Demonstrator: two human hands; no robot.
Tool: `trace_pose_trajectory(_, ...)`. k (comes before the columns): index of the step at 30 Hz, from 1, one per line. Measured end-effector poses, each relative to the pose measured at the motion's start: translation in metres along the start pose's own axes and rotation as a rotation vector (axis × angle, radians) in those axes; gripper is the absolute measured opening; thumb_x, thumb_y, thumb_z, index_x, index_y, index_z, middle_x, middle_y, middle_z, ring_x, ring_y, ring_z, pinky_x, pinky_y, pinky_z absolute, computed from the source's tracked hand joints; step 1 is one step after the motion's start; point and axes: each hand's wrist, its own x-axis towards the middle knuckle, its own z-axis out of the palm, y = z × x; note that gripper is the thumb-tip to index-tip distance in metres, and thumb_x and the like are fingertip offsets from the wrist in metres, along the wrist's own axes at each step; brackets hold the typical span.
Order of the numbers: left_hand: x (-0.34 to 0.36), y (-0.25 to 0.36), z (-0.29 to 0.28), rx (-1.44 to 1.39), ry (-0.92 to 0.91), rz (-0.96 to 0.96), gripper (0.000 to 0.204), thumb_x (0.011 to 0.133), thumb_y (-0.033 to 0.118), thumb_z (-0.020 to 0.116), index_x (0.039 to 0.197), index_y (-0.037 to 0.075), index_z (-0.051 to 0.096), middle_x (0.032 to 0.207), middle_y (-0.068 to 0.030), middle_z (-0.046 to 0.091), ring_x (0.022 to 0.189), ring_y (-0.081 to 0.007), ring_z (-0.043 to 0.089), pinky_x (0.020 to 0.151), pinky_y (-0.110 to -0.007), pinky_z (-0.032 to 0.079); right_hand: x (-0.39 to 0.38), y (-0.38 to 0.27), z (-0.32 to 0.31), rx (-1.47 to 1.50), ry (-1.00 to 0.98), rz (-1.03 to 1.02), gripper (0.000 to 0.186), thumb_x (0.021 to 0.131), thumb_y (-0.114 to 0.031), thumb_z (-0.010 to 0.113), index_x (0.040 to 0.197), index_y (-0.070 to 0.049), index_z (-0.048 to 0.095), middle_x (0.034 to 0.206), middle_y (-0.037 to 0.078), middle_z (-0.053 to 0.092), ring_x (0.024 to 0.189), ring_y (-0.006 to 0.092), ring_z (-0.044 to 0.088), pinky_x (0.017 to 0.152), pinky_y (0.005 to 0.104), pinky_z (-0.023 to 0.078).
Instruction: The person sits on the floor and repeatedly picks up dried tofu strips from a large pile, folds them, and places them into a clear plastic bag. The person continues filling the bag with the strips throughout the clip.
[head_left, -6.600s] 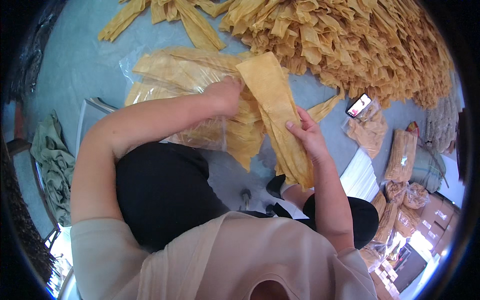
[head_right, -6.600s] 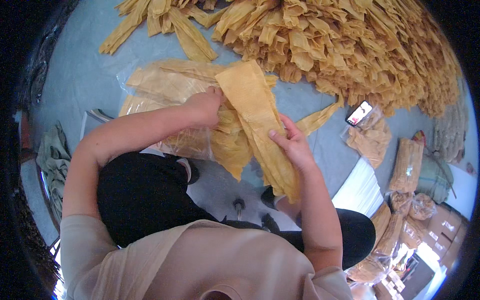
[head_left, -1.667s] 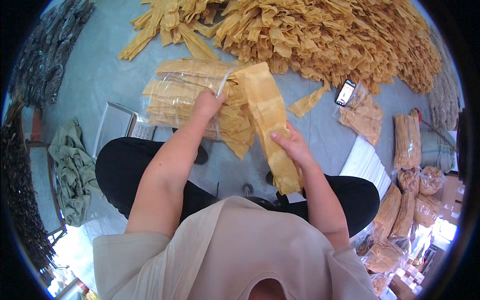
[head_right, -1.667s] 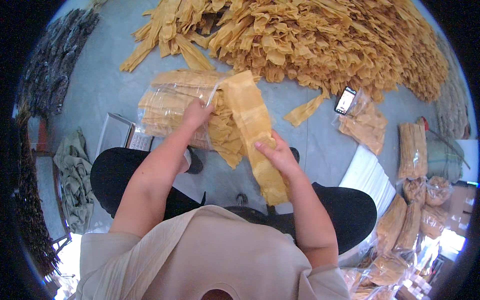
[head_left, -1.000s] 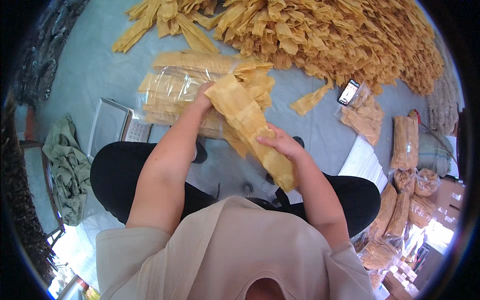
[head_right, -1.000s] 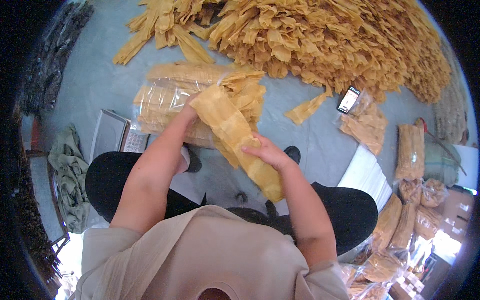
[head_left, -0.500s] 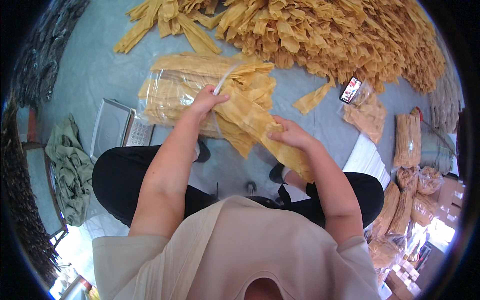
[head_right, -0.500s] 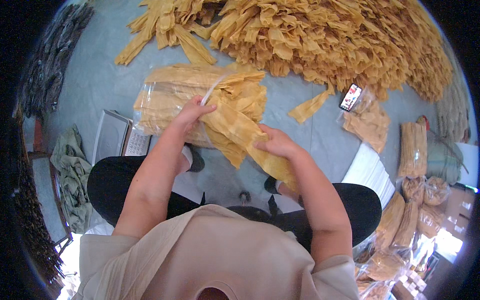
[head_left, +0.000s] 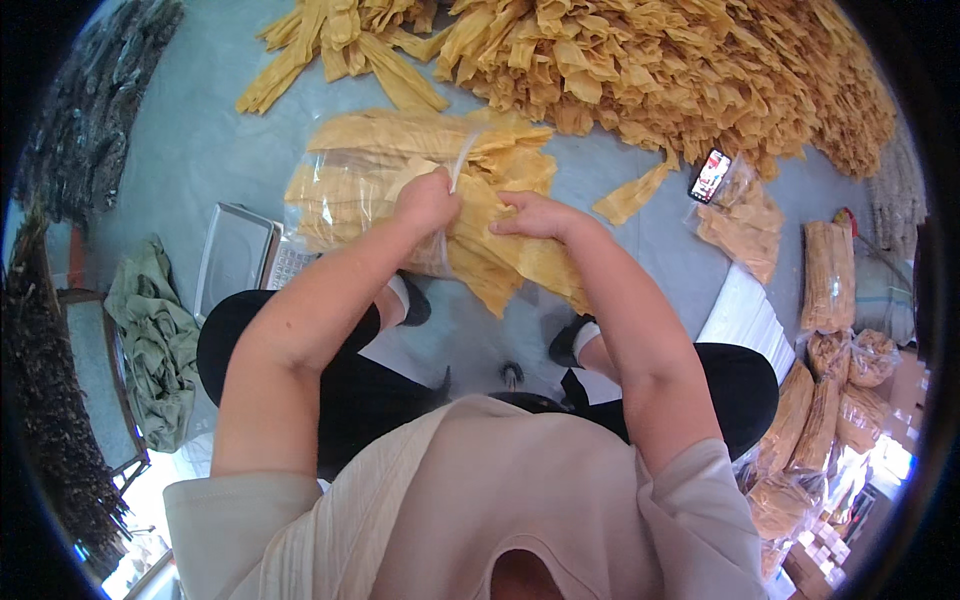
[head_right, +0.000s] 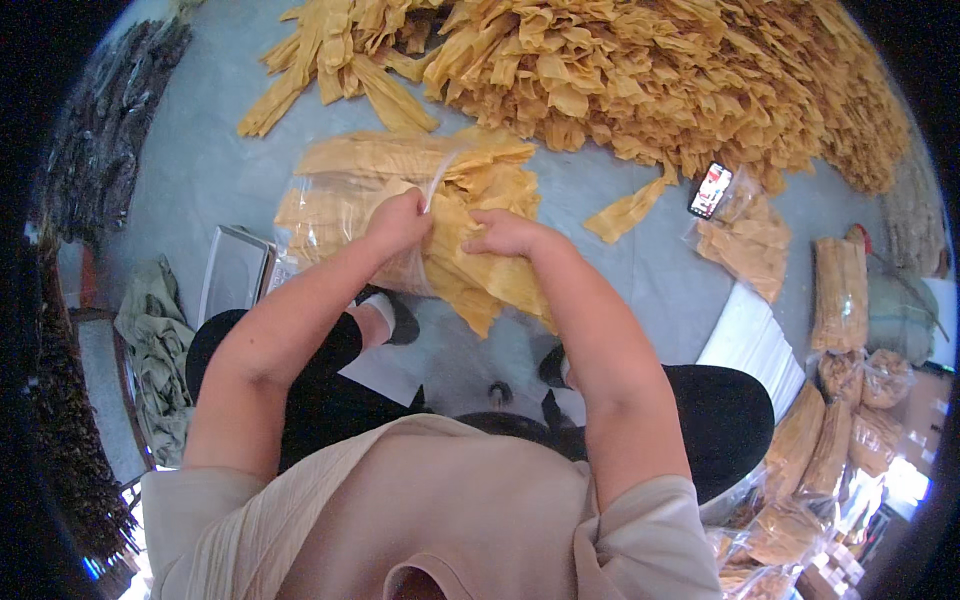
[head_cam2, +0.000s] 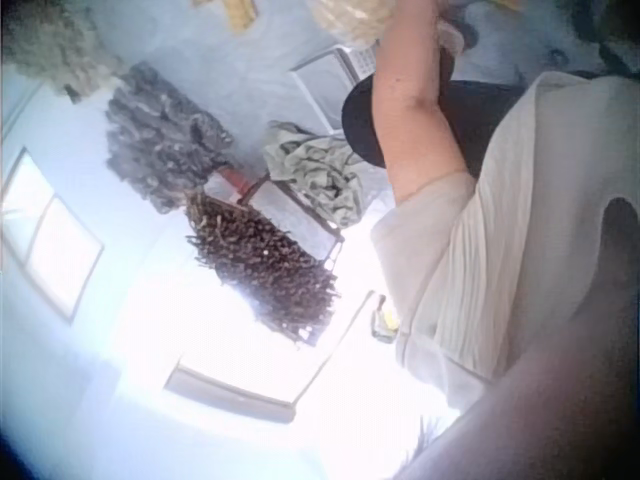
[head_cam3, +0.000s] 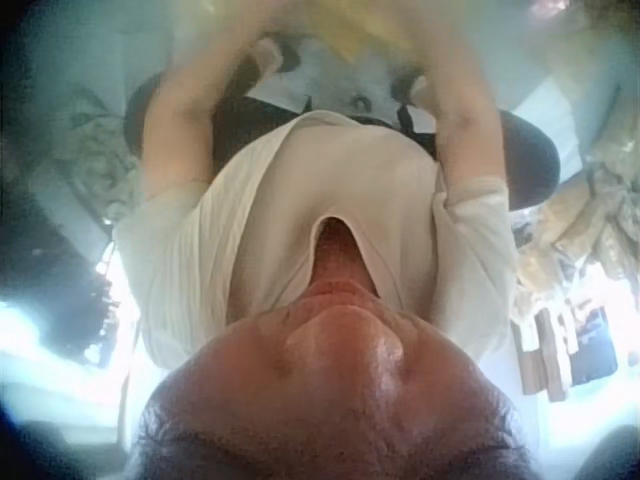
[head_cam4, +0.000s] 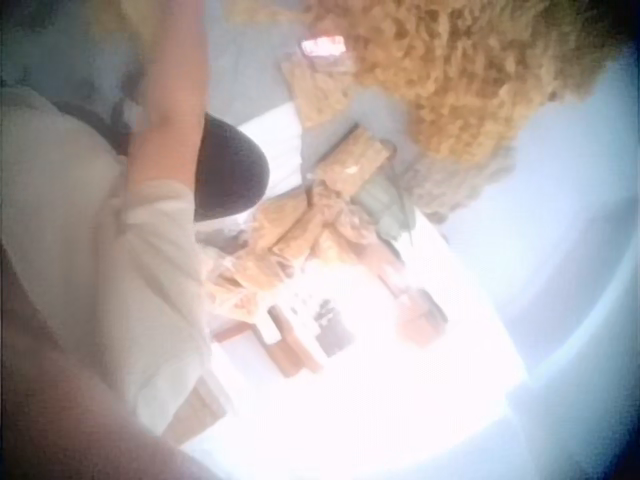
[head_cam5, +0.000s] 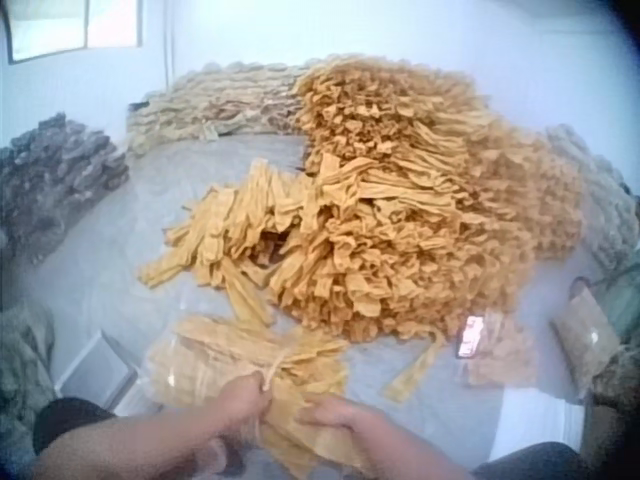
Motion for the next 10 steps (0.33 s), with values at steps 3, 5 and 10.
trace_pose_trajectory(3, 0.023, -0.020, -0.007, -0.071, -0.219, 0.081, 0.021, 0.080, 0.023, 0.060, 0.088, 0.003, 0.059, 0.080, -0.0152, 0.066, 0.073, -0.0283, 0.066, 0.062, -0.040, 0.052, 0.010, 0.017, 0.001, -0.042, -0.002, -0.025, 0.069, 0.082, -0.035, 0.067, 0.140, -0.013, 0.039, 0.136, 0.015, 0.048, 0.125, 0.0274, 0.046, 0.101, 0.0318, 0.037)
trace_pose_trajectory(5, 0.032, -0.032, -0.022, -0.387, -0.528, -0.038, 0.020, 0.083, 0.025, 0.063, 0.089, 0.007, 0.058, 0.077, -0.0089, 0.065, 0.066, -0.0208, 0.065, 0.055, -0.035, 0.053, -0.010, 0.026, -0.003, 0.012, 0.040, -0.100, 0.069, 0.084, -0.034, 0.065, 0.143, -0.017, 0.034, 0.141, 0.011, 0.043, 0.128, 0.0265, 0.043, 0.103, 0.0339, 0.035)
trace_pose_trajectory(10, 0.038, -0.008, -0.045, -0.367, -0.578, -0.127, 0.028, 0.084, 0.029, 0.067, 0.101, 0.009, 0.058, 0.081, -0.0078, 0.066, 0.067, -0.0179, 0.066, 0.060, -0.031, 0.057, -0.060, 0.022, 0.004, 0.157, 0.079, -0.165, 0.073, 0.086, -0.033, 0.065, 0.147, -0.018, 0.026, 0.146, 0.010, 0.037, 0.131, 0.0196, 0.039, 0.110, 0.0354, 0.028)
